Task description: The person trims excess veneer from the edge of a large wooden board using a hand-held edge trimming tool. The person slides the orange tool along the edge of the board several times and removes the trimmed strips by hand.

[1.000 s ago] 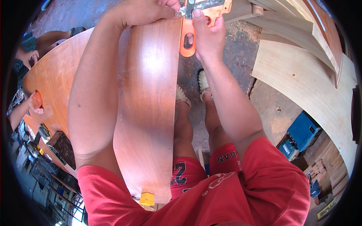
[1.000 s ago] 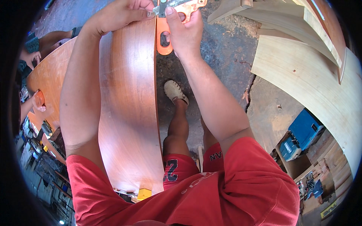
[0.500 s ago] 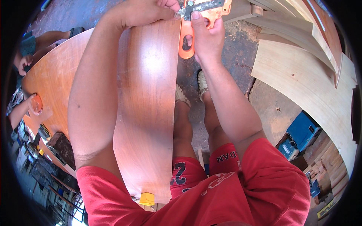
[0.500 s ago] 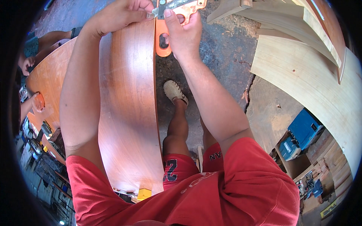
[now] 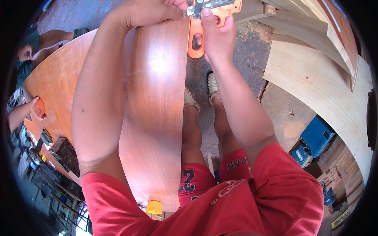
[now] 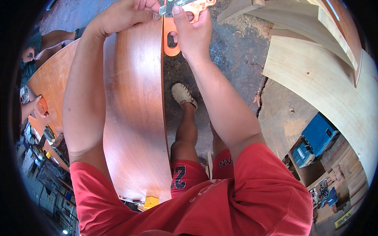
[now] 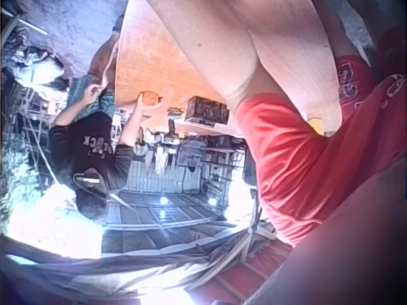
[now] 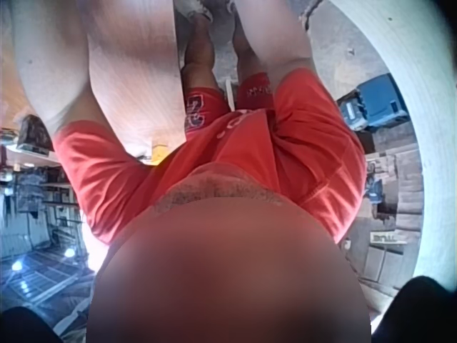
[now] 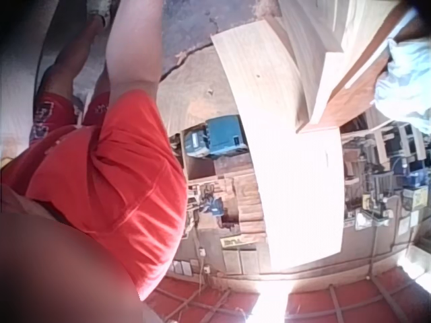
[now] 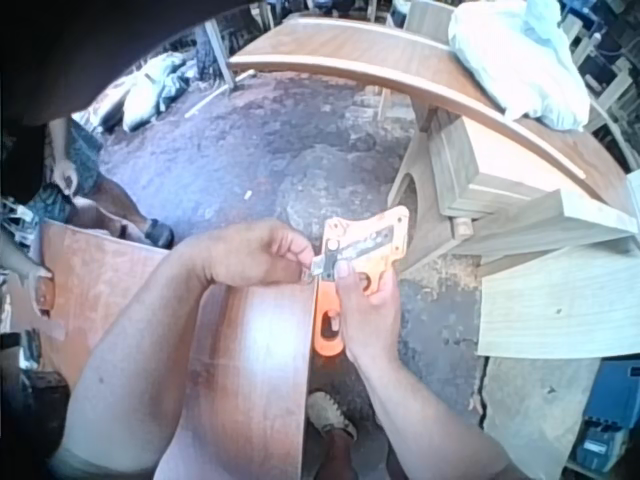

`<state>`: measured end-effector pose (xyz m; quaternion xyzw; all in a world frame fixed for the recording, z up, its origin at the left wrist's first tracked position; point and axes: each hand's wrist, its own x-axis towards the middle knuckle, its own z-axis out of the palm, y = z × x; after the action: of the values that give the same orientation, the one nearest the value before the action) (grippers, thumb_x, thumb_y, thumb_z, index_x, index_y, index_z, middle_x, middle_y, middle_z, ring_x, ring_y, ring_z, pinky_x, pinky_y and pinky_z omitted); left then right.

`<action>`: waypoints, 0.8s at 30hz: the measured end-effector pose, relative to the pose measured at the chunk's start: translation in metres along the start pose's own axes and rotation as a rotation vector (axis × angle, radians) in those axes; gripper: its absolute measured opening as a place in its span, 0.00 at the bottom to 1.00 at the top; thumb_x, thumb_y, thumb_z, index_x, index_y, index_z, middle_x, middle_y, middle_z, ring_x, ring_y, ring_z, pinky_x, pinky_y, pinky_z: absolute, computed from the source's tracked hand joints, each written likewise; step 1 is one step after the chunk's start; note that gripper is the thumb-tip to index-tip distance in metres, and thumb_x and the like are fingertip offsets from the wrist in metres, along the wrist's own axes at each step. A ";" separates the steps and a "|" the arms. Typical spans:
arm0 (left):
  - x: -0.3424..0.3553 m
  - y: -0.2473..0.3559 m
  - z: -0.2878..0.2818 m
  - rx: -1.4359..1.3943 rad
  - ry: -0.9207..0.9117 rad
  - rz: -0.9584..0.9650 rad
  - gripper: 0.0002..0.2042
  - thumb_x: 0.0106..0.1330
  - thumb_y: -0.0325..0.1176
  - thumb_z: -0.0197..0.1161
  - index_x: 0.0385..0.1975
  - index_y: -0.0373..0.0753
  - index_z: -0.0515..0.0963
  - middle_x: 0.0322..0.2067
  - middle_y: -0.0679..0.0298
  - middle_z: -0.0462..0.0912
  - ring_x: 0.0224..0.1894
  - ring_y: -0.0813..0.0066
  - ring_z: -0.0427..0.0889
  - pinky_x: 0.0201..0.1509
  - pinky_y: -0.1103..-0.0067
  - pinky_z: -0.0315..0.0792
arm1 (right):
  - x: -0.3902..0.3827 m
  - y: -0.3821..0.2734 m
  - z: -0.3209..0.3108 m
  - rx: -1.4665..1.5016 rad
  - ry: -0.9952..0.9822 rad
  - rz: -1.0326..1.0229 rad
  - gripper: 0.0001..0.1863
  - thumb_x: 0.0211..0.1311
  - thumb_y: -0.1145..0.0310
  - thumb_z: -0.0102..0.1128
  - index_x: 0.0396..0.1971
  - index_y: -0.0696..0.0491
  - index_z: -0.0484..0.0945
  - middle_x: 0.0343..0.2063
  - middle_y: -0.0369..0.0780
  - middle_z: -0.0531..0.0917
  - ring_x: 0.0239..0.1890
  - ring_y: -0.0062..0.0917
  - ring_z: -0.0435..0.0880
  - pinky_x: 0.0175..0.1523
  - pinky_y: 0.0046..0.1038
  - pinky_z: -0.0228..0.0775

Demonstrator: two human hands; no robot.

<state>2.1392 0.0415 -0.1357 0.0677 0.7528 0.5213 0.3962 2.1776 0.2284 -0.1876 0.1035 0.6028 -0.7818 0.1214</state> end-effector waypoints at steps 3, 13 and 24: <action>0.002 -0.005 0.001 -0.127 -0.029 0.023 0.07 0.63 0.26 0.58 0.38 0.36 0.82 0.28 0.75 0.81 0.28 0.91 0.73 0.32 0.88 0.68 | 0.002 0.010 -0.003 0.086 -0.051 -0.043 0.14 0.65 0.67 0.61 0.43 0.54 0.66 0.30 0.34 0.75 0.24 0.14 0.78 0.16 0.16 0.67; 0.008 -0.012 -0.002 -0.087 0.052 0.010 0.07 0.62 0.26 0.59 0.36 0.36 0.82 0.26 0.76 0.79 0.28 0.88 0.72 0.35 0.86 0.68 | -0.026 0.019 -0.015 0.084 -0.070 0.010 0.16 0.63 0.67 0.62 0.42 0.54 0.64 0.27 0.32 0.70 0.22 0.11 0.73 0.17 0.16 0.68; 0.000 -0.005 0.017 0.132 0.168 0.136 0.05 0.63 0.26 0.59 0.35 0.36 0.81 0.31 0.68 0.84 0.35 0.79 0.80 0.42 0.79 0.74 | -0.051 0.016 -0.016 0.069 -0.015 0.082 0.15 0.62 0.70 0.62 0.42 0.53 0.65 0.26 0.30 0.70 0.22 0.10 0.72 0.19 0.16 0.69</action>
<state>2.1519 0.0513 -0.1425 0.1007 0.8096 0.5003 0.2899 2.2316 0.2433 -0.1905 0.1264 0.5698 -0.7973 0.1541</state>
